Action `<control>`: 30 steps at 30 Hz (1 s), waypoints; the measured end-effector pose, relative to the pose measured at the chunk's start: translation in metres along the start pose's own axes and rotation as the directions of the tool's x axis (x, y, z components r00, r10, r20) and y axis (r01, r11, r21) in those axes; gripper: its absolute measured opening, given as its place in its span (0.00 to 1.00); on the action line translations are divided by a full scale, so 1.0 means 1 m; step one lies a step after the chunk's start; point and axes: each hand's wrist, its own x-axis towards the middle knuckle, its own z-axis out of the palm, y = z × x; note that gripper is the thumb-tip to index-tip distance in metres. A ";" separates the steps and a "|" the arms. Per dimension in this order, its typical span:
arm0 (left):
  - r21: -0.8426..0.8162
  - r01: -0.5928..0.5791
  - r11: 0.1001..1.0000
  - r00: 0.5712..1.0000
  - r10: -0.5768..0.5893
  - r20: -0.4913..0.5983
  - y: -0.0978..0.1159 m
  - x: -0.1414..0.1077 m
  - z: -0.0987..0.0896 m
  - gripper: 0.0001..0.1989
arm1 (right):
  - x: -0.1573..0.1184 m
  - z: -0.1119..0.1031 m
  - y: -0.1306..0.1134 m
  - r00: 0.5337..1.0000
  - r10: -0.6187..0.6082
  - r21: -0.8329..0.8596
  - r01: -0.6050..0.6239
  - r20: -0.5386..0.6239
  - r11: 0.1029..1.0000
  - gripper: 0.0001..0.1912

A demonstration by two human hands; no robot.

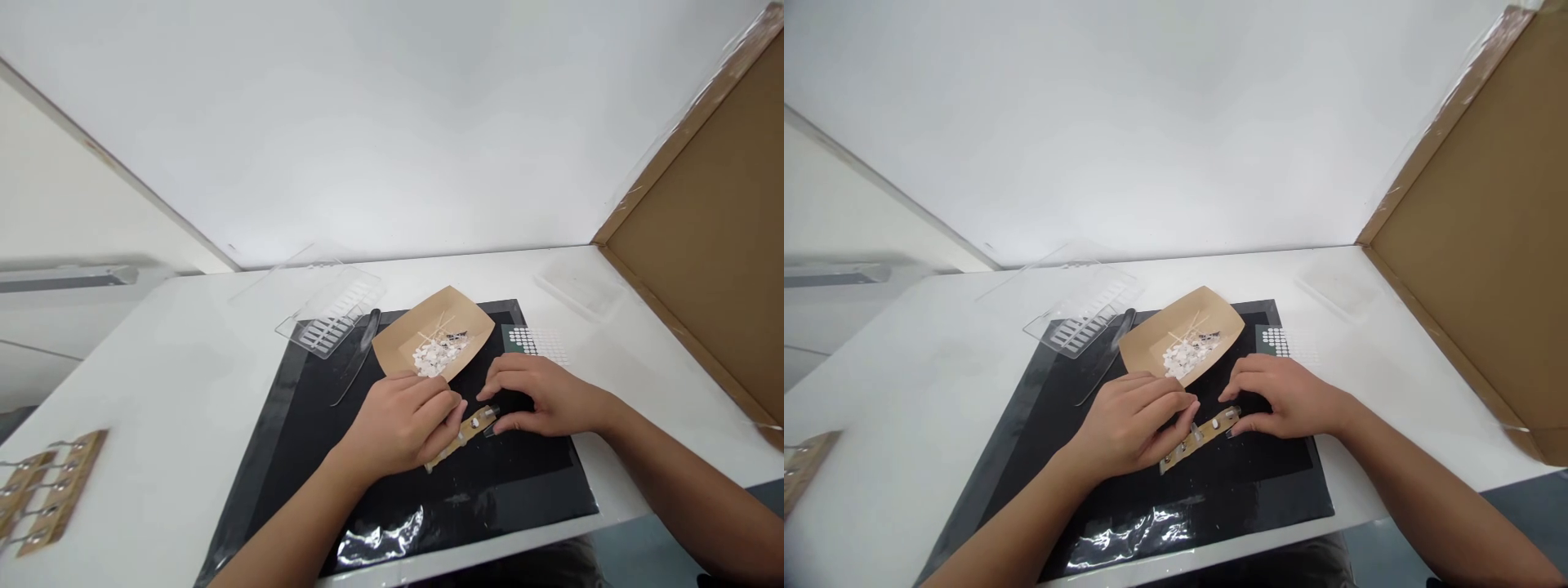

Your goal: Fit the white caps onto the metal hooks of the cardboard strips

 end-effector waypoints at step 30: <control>-0.166 -0.051 0.985 0.953 0.098 0.285 0.004 -0.002 0.000 0.07 | -0.002 0.007 -0.008 0.995 0.070 -0.042 -0.067 0.071 0.997 0.10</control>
